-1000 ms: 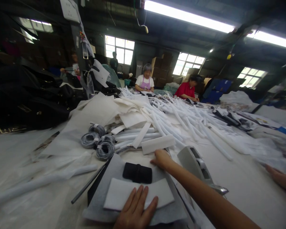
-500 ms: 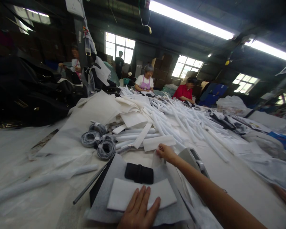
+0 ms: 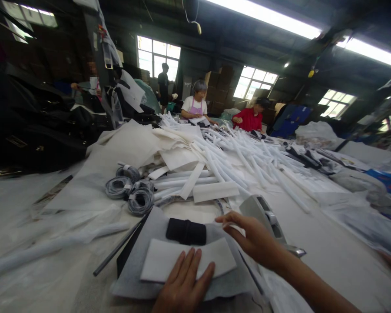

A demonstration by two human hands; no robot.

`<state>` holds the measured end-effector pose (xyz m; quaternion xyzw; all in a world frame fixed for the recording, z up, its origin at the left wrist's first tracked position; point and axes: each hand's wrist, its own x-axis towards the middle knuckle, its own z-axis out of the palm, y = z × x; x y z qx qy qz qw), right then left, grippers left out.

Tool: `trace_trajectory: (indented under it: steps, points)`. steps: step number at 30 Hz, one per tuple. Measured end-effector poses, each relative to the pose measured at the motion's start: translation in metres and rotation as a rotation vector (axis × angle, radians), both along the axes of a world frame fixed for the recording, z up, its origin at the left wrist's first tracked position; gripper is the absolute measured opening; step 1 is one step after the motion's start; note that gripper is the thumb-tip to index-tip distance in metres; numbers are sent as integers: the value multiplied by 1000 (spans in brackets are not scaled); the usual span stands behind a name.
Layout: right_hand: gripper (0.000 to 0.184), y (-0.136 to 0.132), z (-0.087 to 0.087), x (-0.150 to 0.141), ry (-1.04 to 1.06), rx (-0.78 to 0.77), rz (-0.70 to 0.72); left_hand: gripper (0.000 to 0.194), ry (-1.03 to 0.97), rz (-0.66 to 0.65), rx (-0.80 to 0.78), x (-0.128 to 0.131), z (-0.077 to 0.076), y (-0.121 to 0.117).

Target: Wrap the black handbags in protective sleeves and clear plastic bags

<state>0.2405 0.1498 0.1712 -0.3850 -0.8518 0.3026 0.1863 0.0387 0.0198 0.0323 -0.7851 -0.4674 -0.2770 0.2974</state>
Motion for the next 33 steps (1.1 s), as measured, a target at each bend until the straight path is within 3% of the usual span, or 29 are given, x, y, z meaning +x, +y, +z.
trace_trajectory:
  steps: [3, 8, 11, 15, 20, 22, 25, 27, 30, 33]
  points:
    - [19, -41, -24, 9, -77, 153, 35, 43, -14, -6, -14, 1, 2, 0]
    - [36, -80, -91, 23, -125, 685, 28, 42, -16, -29, -63, 0, 2, -1]
    - [39, -88, -113, 27, -110, 754, -5, 46, 46, -56, -118, -3, 7, -1]
    - [37, -90, -117, 25, -18, 766, -40, 53, 185, -75, -192, -2, 20, -2]
    - [36, -92, -118, 20, 71, 759, -64, 41, 289, -58, -191, 18, 33, -7]
    - [35, -94, -121, 20, 107, 748, -75, 40, 305, -95, -275, 24, 41, -5]
    - [35, -94, -124, 21, 142, 733, -85, 51, 168, -160, -574, 22, 57, 1]
    - [34, -94, -125, 20, 152, 723, -95, 46, 6, -189, -708, 14, 64, 3]
    - [31, -95, -123, 19, 194, 706, -125, 28, -216, -214, -679, 3, 58, 1]
    - [26, -98, -117, 20, 243, 716, -138, 30, -341, -187, -600, -1, 44, -3]
